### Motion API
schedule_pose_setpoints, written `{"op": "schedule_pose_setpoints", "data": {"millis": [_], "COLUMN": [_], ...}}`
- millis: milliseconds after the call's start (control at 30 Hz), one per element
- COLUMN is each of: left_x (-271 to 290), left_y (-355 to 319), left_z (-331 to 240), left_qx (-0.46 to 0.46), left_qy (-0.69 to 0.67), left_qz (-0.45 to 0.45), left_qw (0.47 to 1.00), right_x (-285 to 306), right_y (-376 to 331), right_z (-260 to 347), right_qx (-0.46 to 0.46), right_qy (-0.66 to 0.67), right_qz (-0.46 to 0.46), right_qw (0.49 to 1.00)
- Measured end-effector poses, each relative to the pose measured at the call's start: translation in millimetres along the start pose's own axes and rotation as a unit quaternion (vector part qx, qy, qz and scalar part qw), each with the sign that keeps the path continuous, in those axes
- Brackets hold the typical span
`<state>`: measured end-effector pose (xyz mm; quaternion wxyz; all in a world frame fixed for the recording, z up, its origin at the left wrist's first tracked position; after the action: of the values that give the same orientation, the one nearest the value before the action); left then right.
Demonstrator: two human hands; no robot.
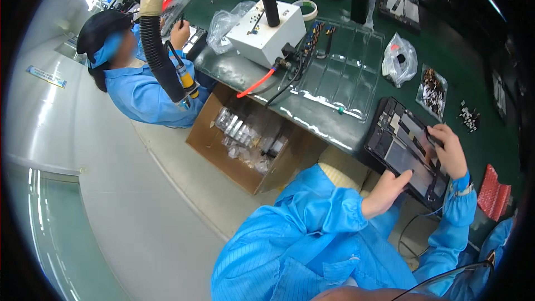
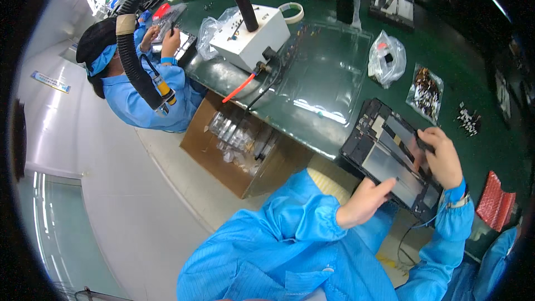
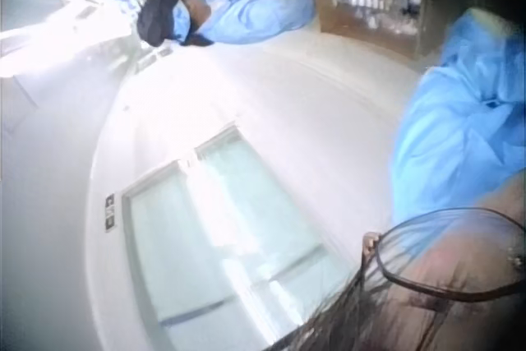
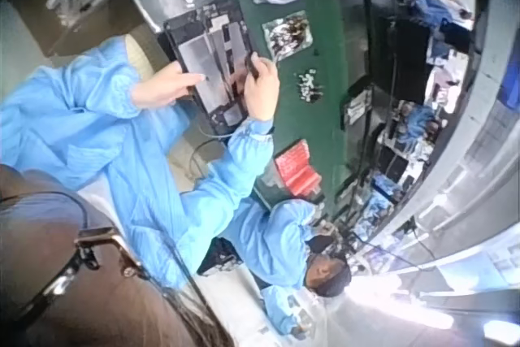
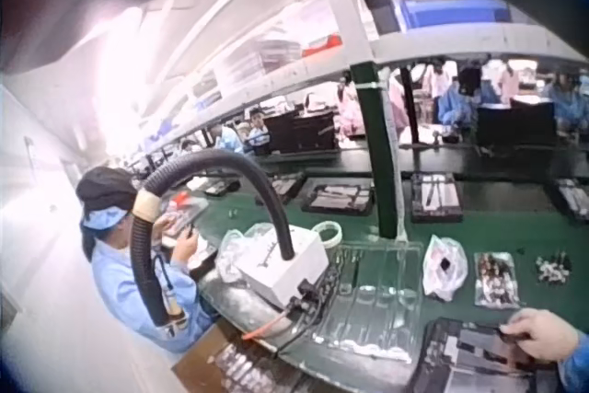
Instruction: Assembling and inspecting internal components of a tablet device on a production line.
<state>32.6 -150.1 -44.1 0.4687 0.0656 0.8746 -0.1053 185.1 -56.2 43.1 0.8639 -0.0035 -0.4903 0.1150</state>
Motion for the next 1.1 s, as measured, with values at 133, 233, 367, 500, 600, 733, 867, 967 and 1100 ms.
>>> {"op": "schedule_pose_setpoints", "data": {"millis": [133,233,367,500,600,733,867,967,1100], "left_x": [-36,-78,-114,-97,-93,-85,-79,-84,-81], "left_y": [6,7,11,14,5,-1,5,2,19], "left_z": [-30,-78,-78,-67,-68,-56,-47,-52,-52], "left_qx": [-0.124,-0.308,-0.462,-0.498,-0.458,-0.452,-0.442,-0.476,-0.494], "left_qy": [0.167,0.268,0.387,0.615,0.704,0.755,0.745,0.726,0.585], "left_qz": [0.155,0.259,0.323,0.246,0.220,0.176,0.198,0.202,0.259], "left_qw": [0.966,0.875,0.730,0.559,0.496,0.441,0.459,0.453,0.590], "right_x": [27,50,37,-10,-6,-5,-11,1,51], "right_y": [-21,-36,-54,-4,-18,56,71,74,-8], "right_z": [9,19,48,99,67,82,76,85,16], "right_qx": [0.027,0.015,-0.018,-0.078,-0.110,-0.093,-0.049,0.010,0.058], "right_qy": [0.019,0.153,0.203,0.268,0.322,0.435,0.556,0.629,0.710], "right_qz": [-0.151,-0.295,-0.285,-0.271,-0.271,-0.202,-0.100,-0.026,0.084], "right_qw": [0.988,0.943,0.937,0.921,0.900,0.873,0.824,0.777,0.697]}}
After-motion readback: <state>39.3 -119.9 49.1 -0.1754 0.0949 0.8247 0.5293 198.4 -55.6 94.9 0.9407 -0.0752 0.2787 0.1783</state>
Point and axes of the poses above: each hand's wrist, its own y-axis towards the middle knuckle, its own x-axis out of the back of the hand, z = x × y, the point moved 1 cm from there along y, towards the middle knuckle, and after that the axes turned 14 degrees about -x, right-handed, at the moved point
